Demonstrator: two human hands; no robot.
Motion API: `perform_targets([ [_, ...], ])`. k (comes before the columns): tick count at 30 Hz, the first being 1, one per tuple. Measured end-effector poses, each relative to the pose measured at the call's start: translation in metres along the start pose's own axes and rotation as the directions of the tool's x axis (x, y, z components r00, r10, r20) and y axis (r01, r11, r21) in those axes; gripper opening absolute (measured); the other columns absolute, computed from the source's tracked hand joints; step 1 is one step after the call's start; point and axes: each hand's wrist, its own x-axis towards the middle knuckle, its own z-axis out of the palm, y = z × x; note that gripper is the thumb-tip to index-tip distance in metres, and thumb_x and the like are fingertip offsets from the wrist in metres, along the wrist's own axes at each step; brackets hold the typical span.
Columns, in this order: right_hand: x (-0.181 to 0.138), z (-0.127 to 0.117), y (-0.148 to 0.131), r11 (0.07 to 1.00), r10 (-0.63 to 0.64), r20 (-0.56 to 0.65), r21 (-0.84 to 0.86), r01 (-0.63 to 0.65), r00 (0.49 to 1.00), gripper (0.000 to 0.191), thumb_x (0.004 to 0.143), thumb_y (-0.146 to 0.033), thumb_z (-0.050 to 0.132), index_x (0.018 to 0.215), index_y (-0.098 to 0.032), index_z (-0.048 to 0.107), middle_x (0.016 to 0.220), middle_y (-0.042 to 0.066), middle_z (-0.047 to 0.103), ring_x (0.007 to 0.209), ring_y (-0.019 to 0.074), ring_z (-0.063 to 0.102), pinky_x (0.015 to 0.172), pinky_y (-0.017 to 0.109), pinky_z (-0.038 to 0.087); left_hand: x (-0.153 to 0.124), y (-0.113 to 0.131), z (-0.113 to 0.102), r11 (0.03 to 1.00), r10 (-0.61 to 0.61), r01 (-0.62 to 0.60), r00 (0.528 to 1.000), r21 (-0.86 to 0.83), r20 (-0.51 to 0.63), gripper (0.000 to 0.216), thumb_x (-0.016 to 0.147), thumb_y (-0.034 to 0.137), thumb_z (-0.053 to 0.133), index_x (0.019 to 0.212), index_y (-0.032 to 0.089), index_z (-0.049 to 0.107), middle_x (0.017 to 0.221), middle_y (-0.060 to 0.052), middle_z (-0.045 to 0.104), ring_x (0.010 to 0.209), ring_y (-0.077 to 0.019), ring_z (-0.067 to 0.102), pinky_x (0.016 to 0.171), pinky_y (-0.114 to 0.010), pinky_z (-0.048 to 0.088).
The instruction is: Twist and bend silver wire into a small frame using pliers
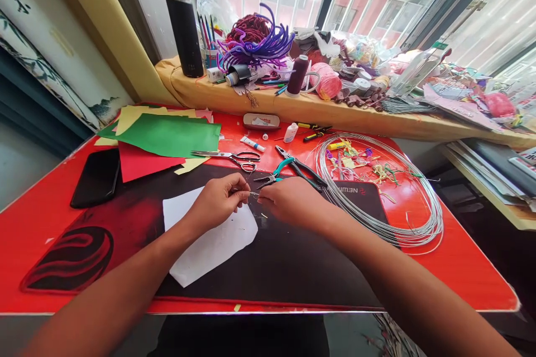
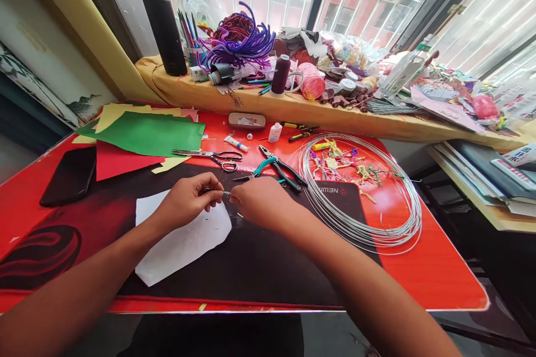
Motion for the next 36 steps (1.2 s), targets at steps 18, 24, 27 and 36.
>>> perform_targets([
  [18,0.020,0.029,0.041,0.293,-0.021,0.029,0.956,-0.022,0.999,0.034,0.093,-0.048,0.068,0.092,-0.014,0.076,0.054,-0.006,0.050,0.050,0.0095,0.042,0.051,0.024,0.030,0.005,0.001,0.001,0.744,-0.043,0.106,0.993,-0.660,0.110,0.034,0.076,0.037,0.088,0.082,0.016,0.062,0.064,-0.003,0.072,0.052,-0.0123,0.062,0.045,-0.020,0.046],
  [24,0.026,0.072,0.001,0.093,0.201,-0.026,0.996,0.007,0.979,0.035,0.095,-0.049,0.061,0.091,-0.016,0.071,0.052,-0.008,0.044,0.045,0.0089,0.035,0.047,0.024,0.027,0.005,-0.001,0.003,0.903,-0.031,-0.053,0.982,-0.426,-0.189,0.024,0.081,0.033,0.082,0.086,0.017,0.064,0.068,-0.003,0.071,0.058,-0.0145,0.064,0.049,-0.024,0.050],
  [27,0.021,0.071,-0.008,0.308,0.275,-0.074,0.951,-0.015,0.959,0.029,0.099,-0.039,0.056,0.094,-0.016,0.073,0.055,-0.006,0.048,0.049,0.0102,0.041,0.052,0.025,0.032,0.004,-0.002,0.002,0.976,0.002,-0.055,0.970,-0.210,-0.244,0.015,0.086,0.030,0.074,0.089,0.018,0.065,0.069,-0.002,0.070,0.060,-0.0150,0.063,0.053,-0.026,0.052],
  [36,-0.005,0.027,-0.003,0.938,0.127,-0.128,0.338,-0.077,0.984,0.022,0.101,-0.024,0.058,0.097,-0.018,0.079,0.084,0.006,0.077,0.070,0.0157,0.059,0.062,0.028,0.028,-0.001,-0.001,0.002,0.998,0.047,-0.040,0.987,0.046,-0.157,0.010,0.089,0.030,0.065,0.087,0.021,0.065,0.068,0.001,0.068,0.054,-0.0135,0.061,0.053,-0.026,0.050],
])
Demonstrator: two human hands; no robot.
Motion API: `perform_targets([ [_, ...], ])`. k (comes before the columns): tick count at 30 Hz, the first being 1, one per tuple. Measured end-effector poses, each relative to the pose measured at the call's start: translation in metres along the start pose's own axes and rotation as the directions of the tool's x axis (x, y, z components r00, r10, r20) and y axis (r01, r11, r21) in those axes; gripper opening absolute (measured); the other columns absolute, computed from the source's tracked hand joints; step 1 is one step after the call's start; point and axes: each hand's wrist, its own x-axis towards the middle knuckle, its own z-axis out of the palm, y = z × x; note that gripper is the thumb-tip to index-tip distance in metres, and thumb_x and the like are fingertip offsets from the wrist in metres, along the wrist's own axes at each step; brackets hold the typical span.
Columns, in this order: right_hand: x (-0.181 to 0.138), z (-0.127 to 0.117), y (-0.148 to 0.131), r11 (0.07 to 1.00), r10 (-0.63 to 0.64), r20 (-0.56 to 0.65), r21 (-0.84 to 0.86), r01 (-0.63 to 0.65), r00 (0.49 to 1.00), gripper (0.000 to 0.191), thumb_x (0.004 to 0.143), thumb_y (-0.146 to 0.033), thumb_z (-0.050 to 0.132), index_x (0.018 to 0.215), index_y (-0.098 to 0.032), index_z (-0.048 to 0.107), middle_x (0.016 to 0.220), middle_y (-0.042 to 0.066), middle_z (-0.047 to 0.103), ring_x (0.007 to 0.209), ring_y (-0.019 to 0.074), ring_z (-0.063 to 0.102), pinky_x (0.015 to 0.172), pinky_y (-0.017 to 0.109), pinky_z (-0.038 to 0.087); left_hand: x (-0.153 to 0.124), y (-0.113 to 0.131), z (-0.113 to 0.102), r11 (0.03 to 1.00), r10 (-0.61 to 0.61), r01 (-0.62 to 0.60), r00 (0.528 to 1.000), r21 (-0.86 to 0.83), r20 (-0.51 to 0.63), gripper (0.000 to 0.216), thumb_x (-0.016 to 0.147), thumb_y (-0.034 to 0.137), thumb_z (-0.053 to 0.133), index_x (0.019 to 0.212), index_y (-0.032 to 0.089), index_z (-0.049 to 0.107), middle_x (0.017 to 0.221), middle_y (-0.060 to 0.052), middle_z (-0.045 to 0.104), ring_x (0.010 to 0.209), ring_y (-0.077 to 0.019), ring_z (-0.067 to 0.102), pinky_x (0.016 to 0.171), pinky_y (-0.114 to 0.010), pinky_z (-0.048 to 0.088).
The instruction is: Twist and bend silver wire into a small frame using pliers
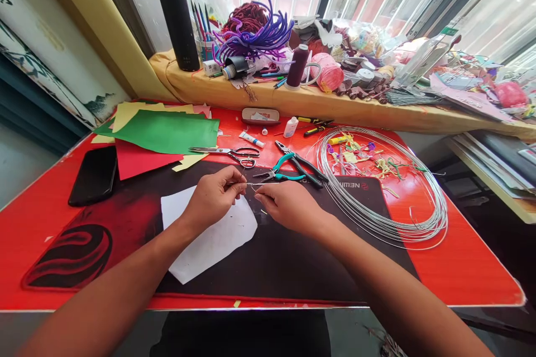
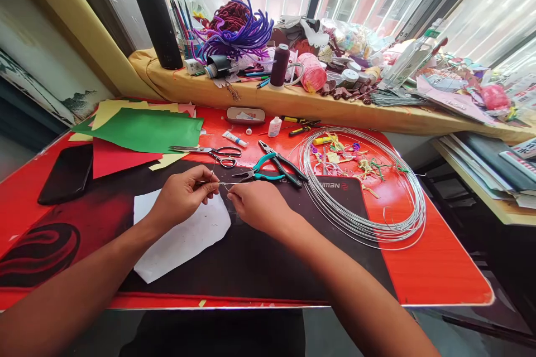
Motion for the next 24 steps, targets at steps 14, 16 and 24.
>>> perform_targets([
  [14,0.016,-0.037,0.018,0.979,-0.200,0.134,-0.017,0.204,0.971,0.018,0.097,-0.022,0.064,0.091,-0.019,0.081,0.080,0.005,0.076,0.066,0.0142,0.056,0.063,0.029,0.029,0.005,0.001,0.003,0.915,-0.123,0.253,0.917,-0.313,0.380,0.017,0.082,0.029,0.075,0.078,0.019,0.061,0.063,-0.001,0.069,0.050,-0.0129,0.060,0.046,-0.022,0.047],
  [16,0.018,-0.040,0.019,0.978,-0.195,0.131,0.103,0.183,0.972,0.017,0.096,-0.021,0.065,0.091,-0.018,0.081,0.078,0.003,0.075,0.065,0.0129,0.055,0.064,0.028,0.032,0.004,0.003,0.002,0.886,-0.120,0.290,0.897,-0.361,0.426,0.020,0.082,0.030,0.077,0.078,0.018,0.061,0.062,-0.002,0.070,0.049,-0.0121,0.059,0.046,-0.022,0.047],
  [24,0.019,-0.003,0.042,0.637,-0.066,0.150,0.768,-0.074,0.986,0.033,0.096,-0.047,0.065,0.090,-0.016,0.075,0.051,-0.007,0.046,0.048,0.0102,0.041,0.051,0.025,0.032,0.005,0.003,0.005,0.692,-0.124,0.345,0.922,-0.634,0.367,0.035,0.074,0.037,0.089,0.081,0.017,0.061,0.062,-0.003,0.071,0.049,-0.0113,0.059,0.042,-0.019,0.041],
])
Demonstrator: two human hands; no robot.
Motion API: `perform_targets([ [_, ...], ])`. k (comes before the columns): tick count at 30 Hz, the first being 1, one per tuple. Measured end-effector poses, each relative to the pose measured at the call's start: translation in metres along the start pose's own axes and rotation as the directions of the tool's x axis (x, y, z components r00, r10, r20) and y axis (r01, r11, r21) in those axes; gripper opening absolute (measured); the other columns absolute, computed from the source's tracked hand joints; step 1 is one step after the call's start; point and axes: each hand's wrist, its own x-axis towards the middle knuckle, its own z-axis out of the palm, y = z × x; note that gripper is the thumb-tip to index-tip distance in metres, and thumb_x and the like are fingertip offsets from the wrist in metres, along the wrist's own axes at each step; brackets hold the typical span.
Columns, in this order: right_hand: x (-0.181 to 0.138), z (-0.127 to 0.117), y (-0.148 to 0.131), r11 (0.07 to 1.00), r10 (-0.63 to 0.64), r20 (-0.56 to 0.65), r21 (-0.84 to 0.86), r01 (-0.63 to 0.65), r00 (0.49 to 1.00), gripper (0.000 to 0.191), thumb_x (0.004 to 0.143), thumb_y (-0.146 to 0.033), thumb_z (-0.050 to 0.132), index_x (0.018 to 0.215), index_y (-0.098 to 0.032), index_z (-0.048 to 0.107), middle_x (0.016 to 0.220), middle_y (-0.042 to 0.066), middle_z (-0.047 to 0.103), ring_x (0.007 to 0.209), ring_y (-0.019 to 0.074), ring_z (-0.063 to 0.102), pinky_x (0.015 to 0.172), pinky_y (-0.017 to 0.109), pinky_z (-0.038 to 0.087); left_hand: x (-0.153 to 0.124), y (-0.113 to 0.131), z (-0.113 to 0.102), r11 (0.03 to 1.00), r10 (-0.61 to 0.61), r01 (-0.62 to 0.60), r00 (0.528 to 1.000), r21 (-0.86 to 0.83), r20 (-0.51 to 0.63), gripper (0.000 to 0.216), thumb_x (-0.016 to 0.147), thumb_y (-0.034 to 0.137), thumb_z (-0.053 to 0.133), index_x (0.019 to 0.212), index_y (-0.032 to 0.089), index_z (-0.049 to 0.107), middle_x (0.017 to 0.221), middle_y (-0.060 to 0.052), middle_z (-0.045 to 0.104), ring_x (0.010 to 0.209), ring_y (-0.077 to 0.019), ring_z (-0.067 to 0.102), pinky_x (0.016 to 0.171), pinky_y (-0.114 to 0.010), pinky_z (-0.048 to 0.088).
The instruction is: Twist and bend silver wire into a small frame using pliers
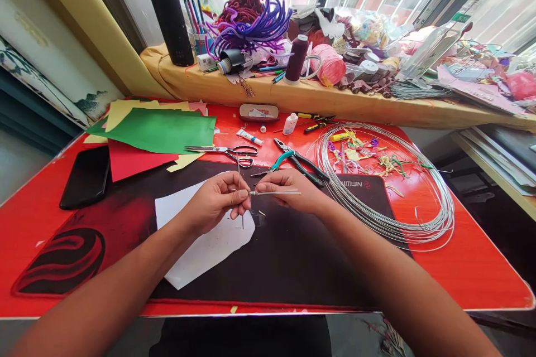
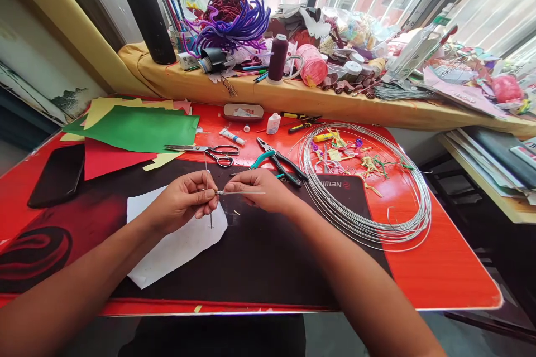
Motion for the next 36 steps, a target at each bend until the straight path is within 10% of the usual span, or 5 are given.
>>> perform_targets([
  [5,0.000,0.038,0.026,0.990,0.002,-0.199,0.135,0.026,0.980,0.038,0.097,-0.052,0.060,0.096,-0.017,0.075,0.054,-0.006,0.043,0.048,0.0103,0.036,0.049,0.025,0.030,0.002,-0.001,0.003,0.975,0.189,-0.164,0.966,0.148,-0.177,0.032,0.076,0.037,0.087,0.081,0.017,0.062,0.066,-0.003,0.071,0.054,-0.0140,0.062,0.047,-0.023,0.047],
  [12,-0.003,0.059,0.016,0.948,-0.116,-0.340,-0.318,0.003,0.933,0.028,0.103,-0.031,0.053,0.097,-0.018,0.077,0.083,0.004,0.071,0.075,0.0161,0.057,0.068,0.026,0.037,-0.003,-0.010,0.001,0.686,0.469,-0.202,0.857,0.698,-0.213,0.007,0.089,0.026,0.069,0.086,0.021,0.066,0.071,0.001,0.070,0.057,-0.0136,0.061,0.058,-0.026,0.049],
  [18,-0.012,0.049,-0.004,0.729,-0.056,-0.219,-0.675,-0.110,0.974,0.024,0.102,-0.025,0.055,0.093,-0.017,0.075,0.081,0.006,0.074,0.069,0.0160,0.056,0.061,0.028,0.027,-0.002,-0.010,-0.004,0.566,0.443,-0.196,0.891,0.801,-0.095,0.007,0.091,0.024,0.065,0.084,0.023,0.067,0.071,0.002,0.070,0.059,-0.0149,0.062,0.061,-0.025,0.046],
  [26,-0.013,0.022,-0.028,0.432,-0.045,-0.056,-0.902,-0.031,0.997,0.027,0.103,-0.029,0.056,0.090,-0.017,0.077,0.080,0.009,0.076,0.066,0.0177,0.058,0.059,0.032,0.020,-0.003,-0.004,0.001,0.684,0.285,-0.135,0.954,0.717,-0.093,0.009,0.089,0.028,0.066,0.082,0.022,0.066,0.066,0.002,0.067,0.053,-0.0145,0.059,0.053,-0.025,0.045],
  [36,0.003,-0.007,-0.047,0.748,-0.058,-0.040,-0.664,0.017,0.998,0.013,0.092,-0.025,0.072,0.085,-0.018,0.081,0.065,0.000,0.066,0.061,0.0113,0.049,0.061,0.028,0.030,-0.001,0.000,0.002,0.902,0.137,-0.101,0.989,0.420,-0.054,0.020,0.083,0.032,0.076,0.079,0.020,0.061,0.066,-0.001,0.070,0.052,-0.0131,0.059,0.048,-0.024,0.048],
])
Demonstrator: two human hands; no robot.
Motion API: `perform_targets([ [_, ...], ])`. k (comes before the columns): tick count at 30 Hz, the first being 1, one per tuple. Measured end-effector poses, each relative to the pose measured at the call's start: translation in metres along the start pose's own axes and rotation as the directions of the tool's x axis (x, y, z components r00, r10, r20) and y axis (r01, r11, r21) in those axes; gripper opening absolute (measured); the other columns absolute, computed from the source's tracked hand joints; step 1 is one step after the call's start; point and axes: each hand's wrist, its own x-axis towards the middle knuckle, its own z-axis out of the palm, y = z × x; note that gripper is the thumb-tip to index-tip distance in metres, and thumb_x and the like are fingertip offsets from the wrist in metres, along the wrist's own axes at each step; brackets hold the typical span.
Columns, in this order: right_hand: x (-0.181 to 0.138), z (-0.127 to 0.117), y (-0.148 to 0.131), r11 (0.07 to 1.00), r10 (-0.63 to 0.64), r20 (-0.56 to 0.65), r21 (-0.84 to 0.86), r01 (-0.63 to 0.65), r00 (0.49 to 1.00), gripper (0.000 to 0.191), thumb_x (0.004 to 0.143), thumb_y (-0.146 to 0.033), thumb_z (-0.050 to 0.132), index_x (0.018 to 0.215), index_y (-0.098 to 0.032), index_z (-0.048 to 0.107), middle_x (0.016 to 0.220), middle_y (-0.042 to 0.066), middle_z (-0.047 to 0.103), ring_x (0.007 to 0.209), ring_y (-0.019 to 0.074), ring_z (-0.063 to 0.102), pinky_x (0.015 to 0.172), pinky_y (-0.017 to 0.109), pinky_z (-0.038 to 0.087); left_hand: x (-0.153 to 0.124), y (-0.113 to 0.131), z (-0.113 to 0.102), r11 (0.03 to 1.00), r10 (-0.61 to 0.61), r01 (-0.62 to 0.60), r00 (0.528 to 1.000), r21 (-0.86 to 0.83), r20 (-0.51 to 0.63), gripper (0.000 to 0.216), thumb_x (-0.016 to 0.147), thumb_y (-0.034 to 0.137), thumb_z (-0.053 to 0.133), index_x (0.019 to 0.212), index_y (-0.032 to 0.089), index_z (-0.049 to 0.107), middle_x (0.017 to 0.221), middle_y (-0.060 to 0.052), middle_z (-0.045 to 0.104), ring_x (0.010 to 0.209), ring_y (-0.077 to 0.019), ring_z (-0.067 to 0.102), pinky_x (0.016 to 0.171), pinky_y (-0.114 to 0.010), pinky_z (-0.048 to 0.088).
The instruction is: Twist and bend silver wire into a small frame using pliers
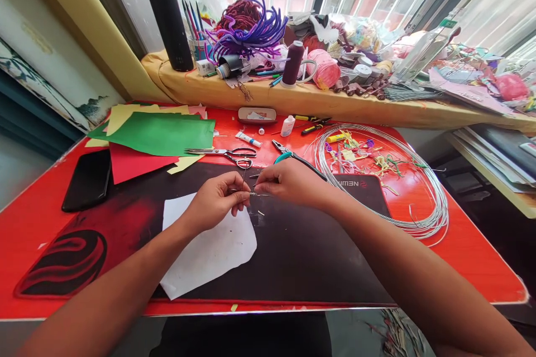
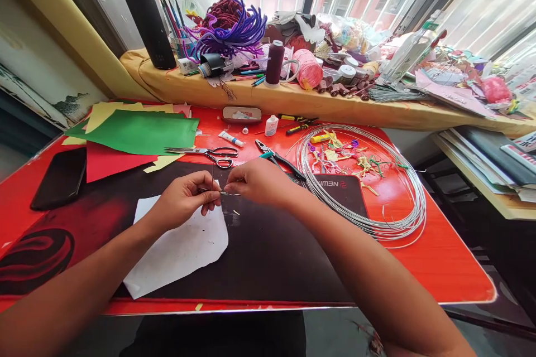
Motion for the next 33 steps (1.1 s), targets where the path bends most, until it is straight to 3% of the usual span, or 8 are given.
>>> perform_targets([
  [3,0.001,-0.002,0.008,0.950,0.041,0.076,0.305,-0.063,0.996,0.018,0.091,-0.031,0.072,0.084,-0.015,0.078,0.061,-0.003,0.059,0.058,0.0097,0.047,0.058,0.026,0.033,-0.001,0.003,0.000,0.990,-0.016,0.023,0.998,-0.138,0.053,0.024,0.081,0.033,0.080,0.080,0.018,0.061,0.066,-0.002,0.071,0.051,-0.0129,0.060,0.046,-0.023,0.047],
  [8,0.003,0.021,0.028,0.696,0.041,0.180,0.700,-0.157,0.983,0.030,0.085,-0.045,0.075,0.083,-0.015,0.073,0.054,-0.007,0.050,0.048,0.0090,0.042,0.047,0.024,0.031,0.000,0.004,0.003,0.931,-0.032,0.051,0.998,-0.360,0.057,0.032,0.077,0.035,0.087,0.079,0.017,0.062,0.063,-0.003,0.072,0.050,-0.0120,0.060,0.042,-0.020,0.044],
  [12,0.006,0.060,0.025,0.520,0.133,0.001,0.851,-0.070,0.991,0.032,0.089,-0.048,0.070,0.090,-0.016,0.072,0.047,-0.009,0.043,0.040,0.0083,0.034,0.043,0.024,0.028,0.004,0.004,0.002,0.925,0.001,-0.058,0.989,-0.376,-0.151,0.033,0.073,0.035,0.089,0.077,0.017,0.061,0.064,-0.003,0.071,0.052,-0.0124,0.060,0.042,-0.020,0.044],
  [14,0.007,0.078,0.017,0.533,0.195,-0.085,0.845,-0.033,0.977,0.033,0.091,-0.048,0.067,0.092,-0.016,0.073,0.046,-0.009,0.041,0.040,0.0085,0.034,0.043,0.024,0.028,0.005,0.004,0.001,0.960,0.051,-0.118,0.966,-0.255,-0.255,0.028,0.075,0.032,0.086,0.080,0.017,0.063,0.066,-0.003,0.072,0.054,-0.0136,0.062,0.044,-0.022,0.047],
  [20,-0.003,0.091,-0.005,0.831,0.239,-0.277,0.555,-0.048,0.931,0.033,0.103,-0.037,0.052,0.103,-0.017,0.078,0.059,-0.002,0.058,0.057,0.0129,0.051,0.059,0.025,0.038,0.001,-0.001,-0.001,0.974,0.174,-0.106,0.916,0.198,-0.362,0.011,0.086,0.028,0.072,0.086,0.019,0.065,0.067,0.001,0.068,0.054,-0.0132,0.060,0.051,-0.025,0.049],
  [24,-0.011,0.075,-0.011,0.972,0.139,-0.228,0.215,-0.089,0.964,0.026,0.101,-0.024,0.054,0.108,-0.018,0.078,0.082,0.004,0.075,0.072,0.0165,0.062,0.065,0.026,0.037,-0.002,-0.005,-0.004,0.882,0.276,-0.125,0.919,0.454,-0.283,0.006,0.090,0.026,0.065,0.088,0.021,0.066,0.074,0.001,0.071,0.063,-0.0143,0.065,0.060,-0.026,0.049],
  [29,-0.015,0.049,-0.017,0.965,0.103,-0.092,-0.230,-0.122,0.990,0.026,0.102,-0.026,0.055,0.097,-0.018,0.079,0.085,0.008,0.077,0.070,0.0178,0.061,0.061,0.030,0.028,-0.002,-0.008,-0.004,0.814,0.287,-0.145,0.943,0.562,-0.171,0.008,0.092,0.023,0.059,0.087,0.022,0.065,0.074,0.003,0.070,0.064,-0.0141,0.063,0.063,-0.026,0.046],
  [33,-0.012,0.028,-0.023,0.892,0.089,-0.020,-0.444,-0.089,0.996,0.028,0.102,-0.028,0.056,0.090,-0.016,0.079,0.079,0.009,0.076,0.066,0.0181,0.058,0.059,0.032,0.024,-0.001,-0.006,-0.004,0.853,0.196,-0.105,0.972,0.511,-0.126,0.008,0.090,0.024,0.059,0.085,0.022,0.064,0.070,0.003,0.068,0.059,-0.0138,0.060,0.058,-0.026,0.045],
])
